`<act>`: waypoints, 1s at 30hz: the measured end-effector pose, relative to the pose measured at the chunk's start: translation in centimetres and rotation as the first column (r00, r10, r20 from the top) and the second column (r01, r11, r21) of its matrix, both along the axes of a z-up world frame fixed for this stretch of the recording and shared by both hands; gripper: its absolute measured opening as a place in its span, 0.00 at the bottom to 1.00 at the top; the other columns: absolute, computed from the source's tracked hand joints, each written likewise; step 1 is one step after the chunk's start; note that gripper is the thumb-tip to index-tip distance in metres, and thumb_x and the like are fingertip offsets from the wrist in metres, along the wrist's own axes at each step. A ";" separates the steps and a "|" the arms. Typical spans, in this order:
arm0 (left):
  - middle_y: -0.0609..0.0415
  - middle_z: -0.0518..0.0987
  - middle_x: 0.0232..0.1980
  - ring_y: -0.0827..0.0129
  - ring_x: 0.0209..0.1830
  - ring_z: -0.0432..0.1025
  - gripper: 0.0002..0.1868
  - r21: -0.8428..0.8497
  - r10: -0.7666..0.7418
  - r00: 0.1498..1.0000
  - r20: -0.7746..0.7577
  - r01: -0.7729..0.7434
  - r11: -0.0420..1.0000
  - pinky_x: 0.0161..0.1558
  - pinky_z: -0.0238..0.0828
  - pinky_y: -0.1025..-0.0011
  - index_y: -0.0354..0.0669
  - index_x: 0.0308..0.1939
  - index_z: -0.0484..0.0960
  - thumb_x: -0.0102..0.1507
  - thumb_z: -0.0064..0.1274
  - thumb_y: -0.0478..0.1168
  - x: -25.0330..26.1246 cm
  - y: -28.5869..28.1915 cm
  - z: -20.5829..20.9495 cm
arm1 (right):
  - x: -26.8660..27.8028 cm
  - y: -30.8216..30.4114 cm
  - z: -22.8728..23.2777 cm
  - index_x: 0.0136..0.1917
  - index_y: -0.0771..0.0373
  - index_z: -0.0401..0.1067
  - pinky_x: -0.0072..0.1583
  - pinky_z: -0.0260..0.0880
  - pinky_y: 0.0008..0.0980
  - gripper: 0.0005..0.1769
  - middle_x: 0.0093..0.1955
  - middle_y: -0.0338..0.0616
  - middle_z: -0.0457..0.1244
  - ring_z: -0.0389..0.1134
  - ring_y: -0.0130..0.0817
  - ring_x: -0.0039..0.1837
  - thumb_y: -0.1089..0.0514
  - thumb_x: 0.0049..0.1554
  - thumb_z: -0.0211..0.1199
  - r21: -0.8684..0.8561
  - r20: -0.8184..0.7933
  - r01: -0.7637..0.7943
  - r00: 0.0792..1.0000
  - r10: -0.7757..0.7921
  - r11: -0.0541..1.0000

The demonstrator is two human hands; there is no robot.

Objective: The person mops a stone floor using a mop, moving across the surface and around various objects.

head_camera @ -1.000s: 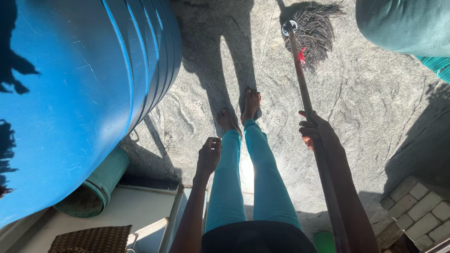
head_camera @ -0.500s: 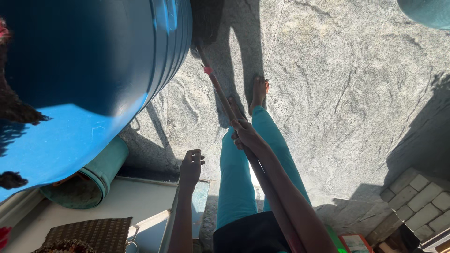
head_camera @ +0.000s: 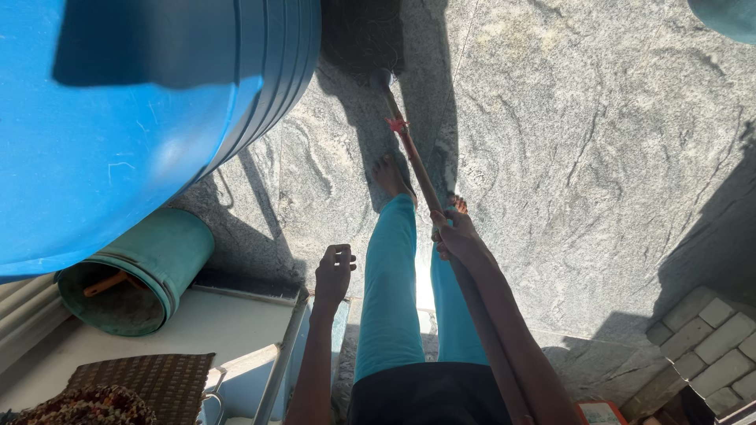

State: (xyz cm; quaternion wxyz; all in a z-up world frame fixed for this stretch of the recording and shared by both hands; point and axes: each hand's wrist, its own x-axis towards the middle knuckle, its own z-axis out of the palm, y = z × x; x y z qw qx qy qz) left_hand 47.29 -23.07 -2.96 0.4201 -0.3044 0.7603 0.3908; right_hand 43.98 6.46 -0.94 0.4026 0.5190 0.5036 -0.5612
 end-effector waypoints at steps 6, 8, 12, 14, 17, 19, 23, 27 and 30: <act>0.47 0.86 0.44 0.64 0.41 0.84 0.19 -0.013 -0.091 0.996 0.008 0.092 0.996 0.45 0.79 0.65 0.42 0.55 0.79 0.69 0.45 0.51 1.6 4.4 0.2 | 3.9 11.7 1.7 0.69 0.68 0.64 0.32 0.64 0.29 0.26 0.34 0.43 0.60 0.60 0.25 0.30 0.48 0.65 0.56 0.137 -0.054 0.027 0.998 -0.019 0.990; 0.47 0.87 0.43 0.64 0.40 0.84 0.19 -0.023 -0.134 0.990 0.032 0.135 0.991 0.44 0.79 0.65 0.43 0.54 0.79 0.69 0.45 0.51 2.3 6.2 0.6 | 7.3 14.9 2.0 0.69 0.66 0.65 0.33 0.65 0.28 0.25 0.35 0.42 0.61 0.60 0.24 0.31 0.49 0.65 0.56 0.182 -0.034 0.053 0.998 -0.048 0.982; 0.48 0.86 0.43 0.63 0.40 0.84 0.19 0.019 -0.134 0.991 -0.004 0.134 0.991 0.44 0.79 0.64 0.43 0.52 0.80 0.69 0.46 0.53 5.4 10.3 1.6 | 17.6 21.3 1.8 0.66 0.68 0.68 0.34 0.65 0.26 0.23 0.36 0.40 0.61 0.59 0.22 0.31 0.48 0.67 0.55 0.176 -0.038 0.201 0.980 -0.197 0.964; 0.49 0.86 0.44 0.63 0.40 0.84 0.19 0.034 -0.159 0.987 -0.038 0.160 0.987 0.45 0.79 0.64 0.43 0.52 0.80 0.69 0.46 0.53 6.9 12.3 1.7 | 23.2 24.3 1.0 0.66 0.68 0.68 0.35 0.66 0.25 0.23 0.37 0.42 0.61 0.59 0.23 0.31 0.47 0.67 0.54 0.219 -0.005 0.200 0.979 -0.204 0.955; 0.48 0.87 0.45 0.60 0.43 0.84 0.19 0.042 -0.208 0.978 0.018 0.207 0.977 0.47 0.78 0.61 0.45 0.51 0.80 0.69 0.46 0.53 10.4 13.8 1.3 | 32.1 27.7 0.2 0.67 0.69 0.61 0.34 0.61 0.24 0.22 0.39 0.41 0.59 0.56 0.22 0.33 0.49 0.70 0.55 0.162 0.005 0.409 0.910 -0.415 0.898; 0.45 0.85 0.48 0.54 0.46 0.82 0.17 -0.006 -0.296 0.955 -0.015 0.296 0.955 0.48 0.77 0.58 0.47 0.52 0.81 0.68 0.47 0.52 12.5 14.2 0.1 | 36.6 29.2 -0.3 0.70 0.56 0.57 0.32 0.59 0.25 0.20 0.39 0.42 0.58 0.54 0.22 0.32 0.49 0.68 0.51 0.206 0.043 0.455 0.880 -0.472 0.866; 0.44 0.86 0.48 0.52 0.48 0.82 0.17 -0.004 -0.319 0.948 -0.012 0.319 0.948 0.52 0.76 0.58 0.46 0.52 0.80 0.68 0.48 0.53 16.3 13.3 -1.6 | 42.2 29.2 -0.8 0.68 0.51 0.54 0.31 0.56 0.21 0.17 0.38 0.39 0.56 0.52 0.19 0.32 0.50 0.68 0.50 0.164 0.108 0.555 0.812 -0.574 0.816; 0.45 0.86 0.46 0.53 0.47 0.82 0.17 -0.004 -0.304 0.952 -0.027 0.304 0.953 0.51 0.76 0.58 0.46 0.50 0.81 0.68 0.48 0.53 17.1 11.7 -1.6 | 41.3 25.8 -1.3 0.59 0.48 0.55 0.28 0.51 0.15 0.08 0.33 0.30 0.48 0.49 0.15 0.30 0.50 0.67 0.49 -0.057 0.118 0.700 0.713 -0.692 0.712; 0.47 0.86 0.45 0.54 0.47 0.81 0.16 0.004 -0.261 0.965 -0.026 0.261 0.965 0.50 0.76 0.57 0.46 0.50 0.81 0.68 0.48 0.52 17.0 9.8 -0.6 | 37.6 22.6 -1.4 0.52 0.52 0.53 0.27 0.50 0.15 0.09 0.33 0.30 0.48 0.48 0.14 0.29 0.49 0.70 0.49 -0.197 0.100 0.745 0.662 -0.743 0.637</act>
